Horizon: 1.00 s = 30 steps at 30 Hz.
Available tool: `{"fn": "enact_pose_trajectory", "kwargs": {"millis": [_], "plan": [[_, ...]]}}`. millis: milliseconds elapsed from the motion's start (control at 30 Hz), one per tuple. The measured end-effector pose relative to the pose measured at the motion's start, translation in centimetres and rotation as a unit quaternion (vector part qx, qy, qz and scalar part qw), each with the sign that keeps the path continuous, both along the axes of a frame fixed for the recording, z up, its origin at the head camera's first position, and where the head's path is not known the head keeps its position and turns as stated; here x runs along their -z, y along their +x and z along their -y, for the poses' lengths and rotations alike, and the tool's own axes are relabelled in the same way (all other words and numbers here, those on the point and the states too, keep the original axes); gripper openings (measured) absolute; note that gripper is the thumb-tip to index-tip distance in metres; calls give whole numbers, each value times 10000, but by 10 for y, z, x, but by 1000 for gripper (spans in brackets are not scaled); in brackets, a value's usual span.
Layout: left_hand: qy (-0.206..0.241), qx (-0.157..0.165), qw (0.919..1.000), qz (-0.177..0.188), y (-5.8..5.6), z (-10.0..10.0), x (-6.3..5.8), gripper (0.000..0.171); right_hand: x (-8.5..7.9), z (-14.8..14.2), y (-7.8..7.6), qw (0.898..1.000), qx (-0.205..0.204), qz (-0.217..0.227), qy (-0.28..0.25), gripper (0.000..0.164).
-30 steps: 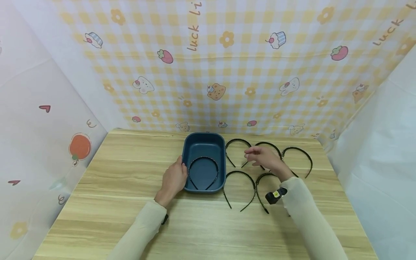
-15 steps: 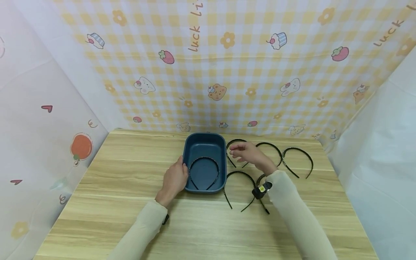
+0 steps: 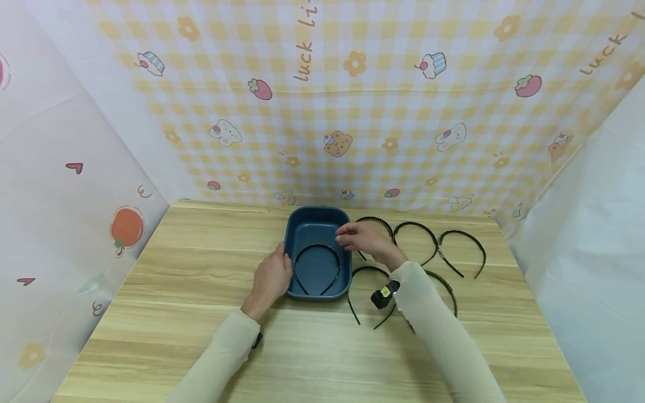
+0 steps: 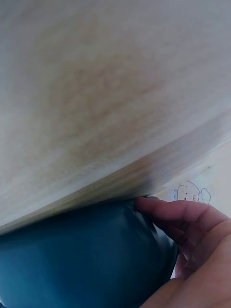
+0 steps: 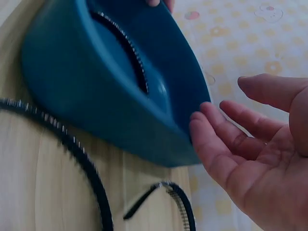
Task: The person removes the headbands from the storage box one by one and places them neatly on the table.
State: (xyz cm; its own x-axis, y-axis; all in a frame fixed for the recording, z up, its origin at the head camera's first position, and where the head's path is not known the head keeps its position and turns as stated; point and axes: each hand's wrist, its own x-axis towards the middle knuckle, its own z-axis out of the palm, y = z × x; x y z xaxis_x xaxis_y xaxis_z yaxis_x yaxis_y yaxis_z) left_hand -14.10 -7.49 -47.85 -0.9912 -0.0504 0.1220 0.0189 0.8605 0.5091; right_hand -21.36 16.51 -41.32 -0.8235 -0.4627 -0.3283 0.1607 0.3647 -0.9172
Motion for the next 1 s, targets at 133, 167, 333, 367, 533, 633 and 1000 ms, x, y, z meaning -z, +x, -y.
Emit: {"fn": "enact_pose_trajectory", "kwargs": {"millis": [133,167,333,367,533,633,1000], "plan": [[-2,-18,10000,20,1,0,-1,42,4,13,-1,9999,67,74,-88,33],[7,-12,10000,27,1,0,-1,42,5,15,-1,9998,85,101,-118,33],[61,30,10000,13,2,0,-2,42,6,30,0,9996,271,116,-3,35],[47,25,10000,-4,2,0,-2,41,6,32,1,9994,324,115,27,35],[70,19,10000,-11,2,-1,-2,41,8,41,2,9988,441,90,195,37],[63,28,10000,-22,2,-1,-2,41,11,44,3,9985,439,73,323,39],[-9,13,10000,22,2,-1,-1,42,18,55,4,9939,370,-126,1031,41]]}}
